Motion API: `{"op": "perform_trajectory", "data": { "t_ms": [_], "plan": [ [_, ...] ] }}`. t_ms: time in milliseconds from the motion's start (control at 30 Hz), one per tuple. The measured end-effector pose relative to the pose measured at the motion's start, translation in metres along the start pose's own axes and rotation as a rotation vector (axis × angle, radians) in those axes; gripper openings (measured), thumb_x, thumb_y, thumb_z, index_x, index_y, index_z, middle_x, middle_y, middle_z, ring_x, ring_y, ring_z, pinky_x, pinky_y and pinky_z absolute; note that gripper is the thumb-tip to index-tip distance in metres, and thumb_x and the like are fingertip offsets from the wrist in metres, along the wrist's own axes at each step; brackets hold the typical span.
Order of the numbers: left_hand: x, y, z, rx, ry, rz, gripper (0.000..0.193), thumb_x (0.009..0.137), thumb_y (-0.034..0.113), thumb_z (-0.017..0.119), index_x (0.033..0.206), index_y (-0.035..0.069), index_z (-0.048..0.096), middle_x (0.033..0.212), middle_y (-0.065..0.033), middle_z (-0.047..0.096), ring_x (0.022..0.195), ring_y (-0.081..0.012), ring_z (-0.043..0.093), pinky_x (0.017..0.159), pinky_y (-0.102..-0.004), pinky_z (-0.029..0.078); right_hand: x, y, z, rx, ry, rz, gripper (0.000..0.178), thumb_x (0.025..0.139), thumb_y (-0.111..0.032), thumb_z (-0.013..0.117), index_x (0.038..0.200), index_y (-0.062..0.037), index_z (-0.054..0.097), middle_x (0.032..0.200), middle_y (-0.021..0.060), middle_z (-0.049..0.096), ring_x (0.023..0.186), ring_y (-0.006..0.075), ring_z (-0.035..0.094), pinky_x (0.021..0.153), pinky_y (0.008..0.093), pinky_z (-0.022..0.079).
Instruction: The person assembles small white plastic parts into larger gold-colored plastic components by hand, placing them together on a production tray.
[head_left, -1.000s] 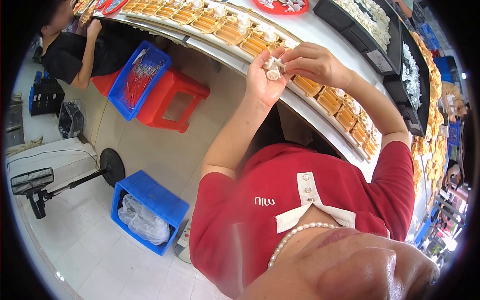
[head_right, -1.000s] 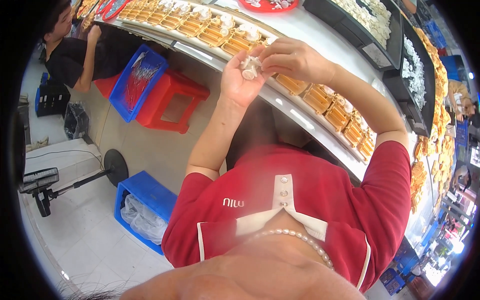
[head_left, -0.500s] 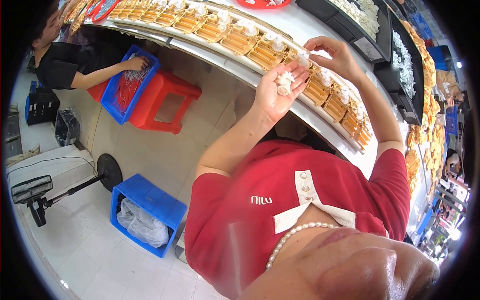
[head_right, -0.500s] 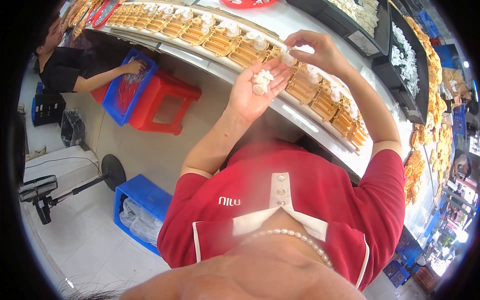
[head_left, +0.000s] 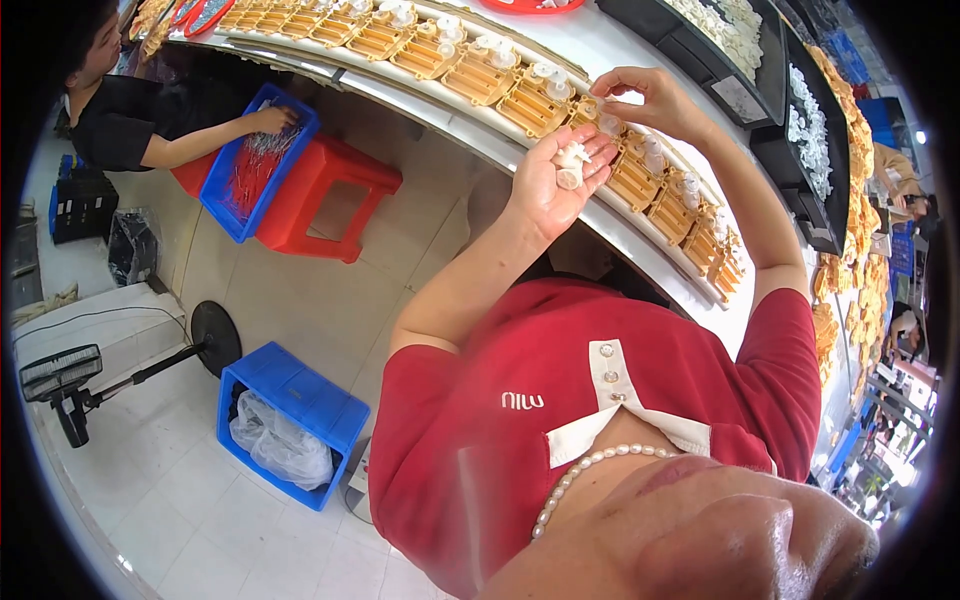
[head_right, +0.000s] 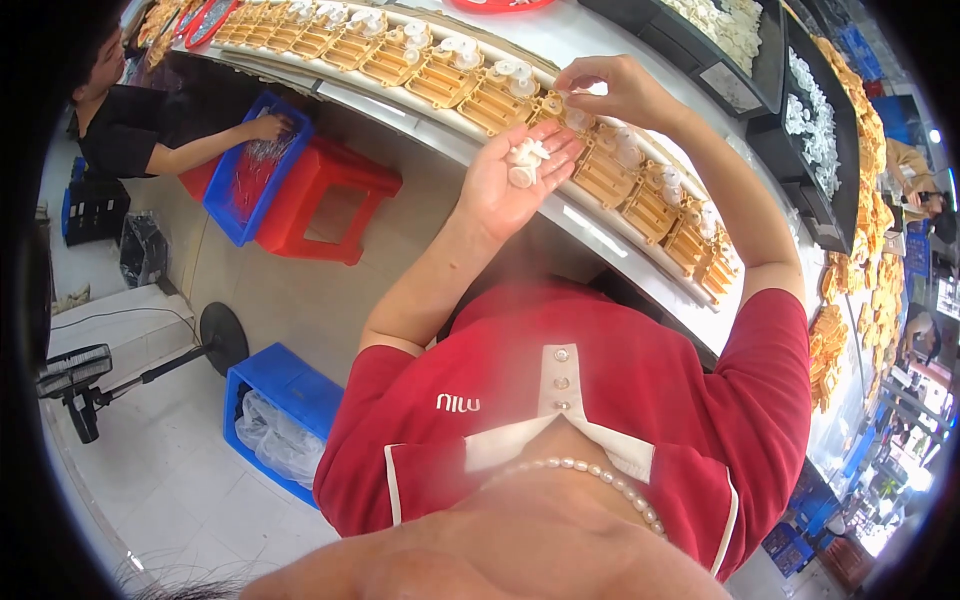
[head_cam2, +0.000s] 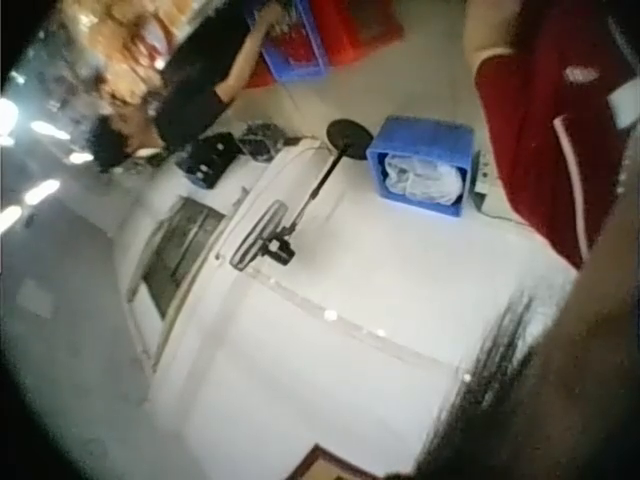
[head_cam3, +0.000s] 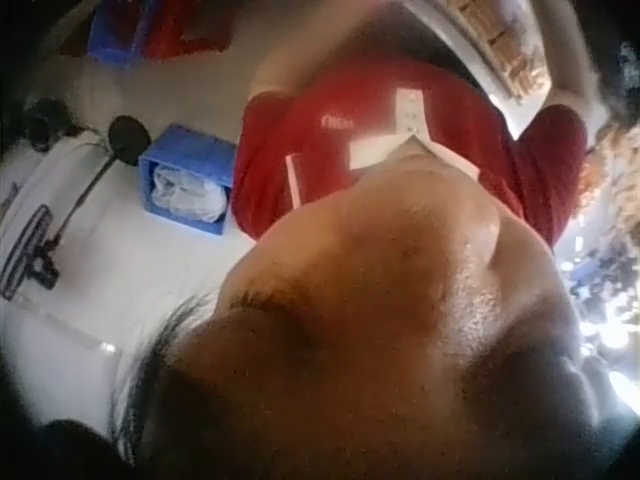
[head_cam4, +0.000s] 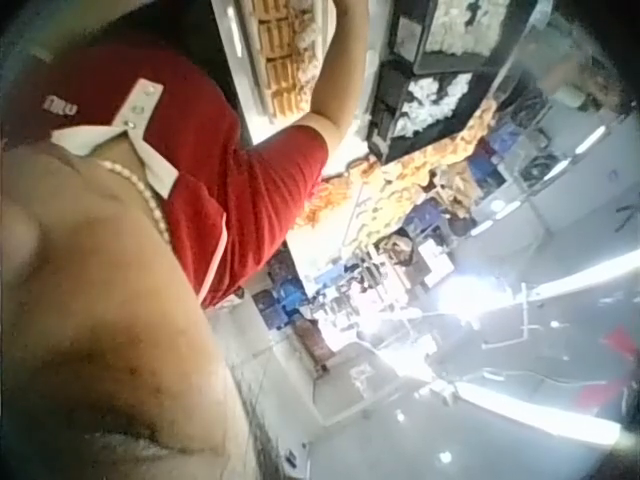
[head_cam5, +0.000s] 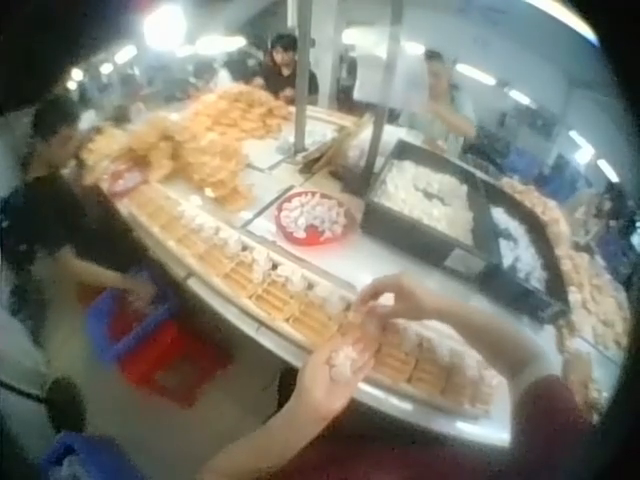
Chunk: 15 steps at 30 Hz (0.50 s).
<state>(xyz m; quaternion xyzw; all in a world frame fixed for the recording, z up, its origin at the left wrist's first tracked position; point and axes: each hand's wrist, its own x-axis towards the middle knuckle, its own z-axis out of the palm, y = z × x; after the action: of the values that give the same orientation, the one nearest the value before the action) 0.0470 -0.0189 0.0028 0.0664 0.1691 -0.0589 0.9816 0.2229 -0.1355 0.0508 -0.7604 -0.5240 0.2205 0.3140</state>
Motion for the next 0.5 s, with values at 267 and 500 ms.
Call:
{"op": "perform_trajectory", "data": {
  "t_ms": [267,500],
  "plan": [
    [0.0,-0.001,0.001,-0.026,-0.014,-0.014,0.036,0.093,0.022,0.036,0.12,-0.002,0.042,0.118,-0.0165,0.049,0.116,-0.0311,0.045,0.101,-0.0425,0.033,0.004,-0.01,0.004,-0.326,0.085,-0.149,0.016,0.077,-0.015,0.067,0.088,-0.004,0.064,0.091,0.0087,0.064,0.084,0.0233,0.06,0.074,0.0339,0.047],
    [0.005,-0.006,0.0,-0.053,-0.08,-0.021,0.037,0.095,0.024,0.032,0.117,-0.001,0.047,0.112,-0.0156,0.054,0.108,-0.0291,0.051,0.095,-0.0425,0.038,-0.029,-0.056,0.011,-0.111,0.062,-0.337,0.013,0.075,-0.006,0.067,0.087,-0.0042,0.062,0.094,0.0082,0.062,0.087,0.0243,0.058,0.075,0.0326,0.048]
  ]
}}
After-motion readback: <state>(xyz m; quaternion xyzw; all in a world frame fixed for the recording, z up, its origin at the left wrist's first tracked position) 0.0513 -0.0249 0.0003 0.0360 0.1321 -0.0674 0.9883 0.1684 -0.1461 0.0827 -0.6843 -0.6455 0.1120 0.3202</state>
